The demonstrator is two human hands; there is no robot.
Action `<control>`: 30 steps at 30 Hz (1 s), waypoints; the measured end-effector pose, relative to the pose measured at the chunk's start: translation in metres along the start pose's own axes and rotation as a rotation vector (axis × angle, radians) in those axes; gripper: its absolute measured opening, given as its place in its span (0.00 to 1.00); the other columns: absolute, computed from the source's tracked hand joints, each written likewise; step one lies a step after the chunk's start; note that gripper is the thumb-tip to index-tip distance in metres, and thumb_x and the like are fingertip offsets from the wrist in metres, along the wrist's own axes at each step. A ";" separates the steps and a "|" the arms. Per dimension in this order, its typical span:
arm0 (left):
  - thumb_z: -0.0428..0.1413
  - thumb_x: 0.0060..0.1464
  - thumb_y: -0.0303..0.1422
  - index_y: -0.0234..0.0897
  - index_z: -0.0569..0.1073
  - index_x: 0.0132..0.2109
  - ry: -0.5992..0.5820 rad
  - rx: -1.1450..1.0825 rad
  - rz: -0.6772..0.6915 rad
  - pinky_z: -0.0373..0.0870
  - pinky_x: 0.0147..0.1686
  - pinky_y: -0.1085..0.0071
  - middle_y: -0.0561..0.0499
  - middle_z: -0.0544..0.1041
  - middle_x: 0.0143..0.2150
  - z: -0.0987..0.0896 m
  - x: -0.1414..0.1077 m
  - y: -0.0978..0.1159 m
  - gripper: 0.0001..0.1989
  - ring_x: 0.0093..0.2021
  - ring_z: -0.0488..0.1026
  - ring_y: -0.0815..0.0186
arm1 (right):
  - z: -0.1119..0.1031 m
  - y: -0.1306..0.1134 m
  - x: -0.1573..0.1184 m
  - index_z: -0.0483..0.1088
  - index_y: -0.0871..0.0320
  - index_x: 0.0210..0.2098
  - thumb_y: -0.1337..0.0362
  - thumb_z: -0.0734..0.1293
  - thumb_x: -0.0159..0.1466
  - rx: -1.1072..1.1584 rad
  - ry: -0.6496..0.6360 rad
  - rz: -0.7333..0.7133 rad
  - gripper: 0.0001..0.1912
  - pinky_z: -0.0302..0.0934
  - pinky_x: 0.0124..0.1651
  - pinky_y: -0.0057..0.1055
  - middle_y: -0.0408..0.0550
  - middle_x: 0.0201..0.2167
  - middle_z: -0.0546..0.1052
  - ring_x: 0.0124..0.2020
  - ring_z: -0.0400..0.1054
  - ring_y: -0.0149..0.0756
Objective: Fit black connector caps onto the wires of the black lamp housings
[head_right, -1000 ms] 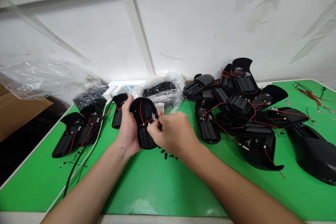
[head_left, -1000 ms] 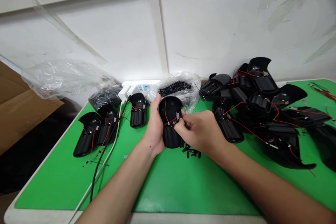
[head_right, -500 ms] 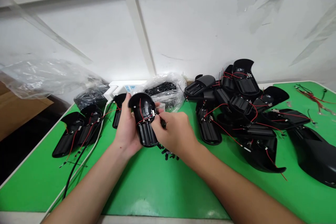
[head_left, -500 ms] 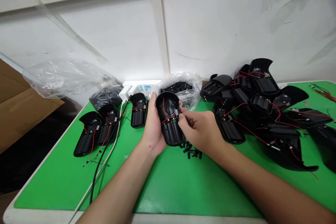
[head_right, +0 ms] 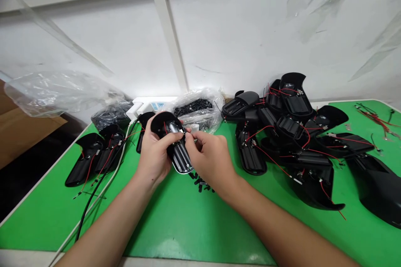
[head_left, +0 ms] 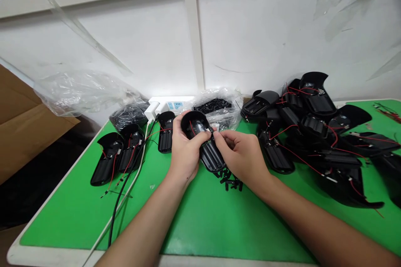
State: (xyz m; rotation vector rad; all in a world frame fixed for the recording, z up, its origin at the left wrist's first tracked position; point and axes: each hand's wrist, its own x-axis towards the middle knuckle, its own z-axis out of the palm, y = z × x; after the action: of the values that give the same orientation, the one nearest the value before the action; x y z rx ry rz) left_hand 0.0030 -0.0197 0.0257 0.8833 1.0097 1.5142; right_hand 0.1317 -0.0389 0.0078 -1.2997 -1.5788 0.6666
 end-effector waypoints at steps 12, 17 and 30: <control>0.63 0.38 0.21 0.39 0.68 0.50 -0.027 0.126 0.093 0.80 0.44 0.62 0.55 0.77 0.37 -0.002 0.004 0.000 0.29 0.35 0.82 0.63 | 0.002 -0.006 -0.007 0.70 0.61 0.22 0.63 0.64 0.69 -0.049 0.079 -0.205 0.19 0.44 0.23 0.26 0.38 0.15 0.60 0.18 0.50 0.22; 0.64 0.39 0.23 0.37 0.70 0.46 -0.008 0.128 0.078 0.78 0.41 0.68 0.54 0.78 0.36 -0.002 0.002 -0.002 0.24 0.34 0.79 0.67 | 0.001 -0.004 -0.004 0.70 0.60 0.22 0.56 0.66 0.68 0.161 -0.001 0.018 0.21 0.44 0.24 0.27 0.39 0.17 0.59 0.19 0.51 0.25; 0.56 0.49 0.68 0.36 0.77 0.49 -0.102 -0.040 -0.391 0.62 0.15 0.69 0.51 0.68 0.19 0.000 -0.003 0.016 0.39 0.18 0.69 0.63 | -0.006 -0.008 0.010 0.71 0.57 0.49 0.52 0.58 0.72 1.268 -0.640 0.705 0.18 0.69 0.32 0.32 0.49 0.35 0.79 0.27 0.74 0.37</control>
State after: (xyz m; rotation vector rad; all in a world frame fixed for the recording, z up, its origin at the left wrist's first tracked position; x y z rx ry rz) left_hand -0.0020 -0.0239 0.0410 0.6802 1.0063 1.1440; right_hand 0.1336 -0.0324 0.0202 -0.5873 -0.6850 2.2190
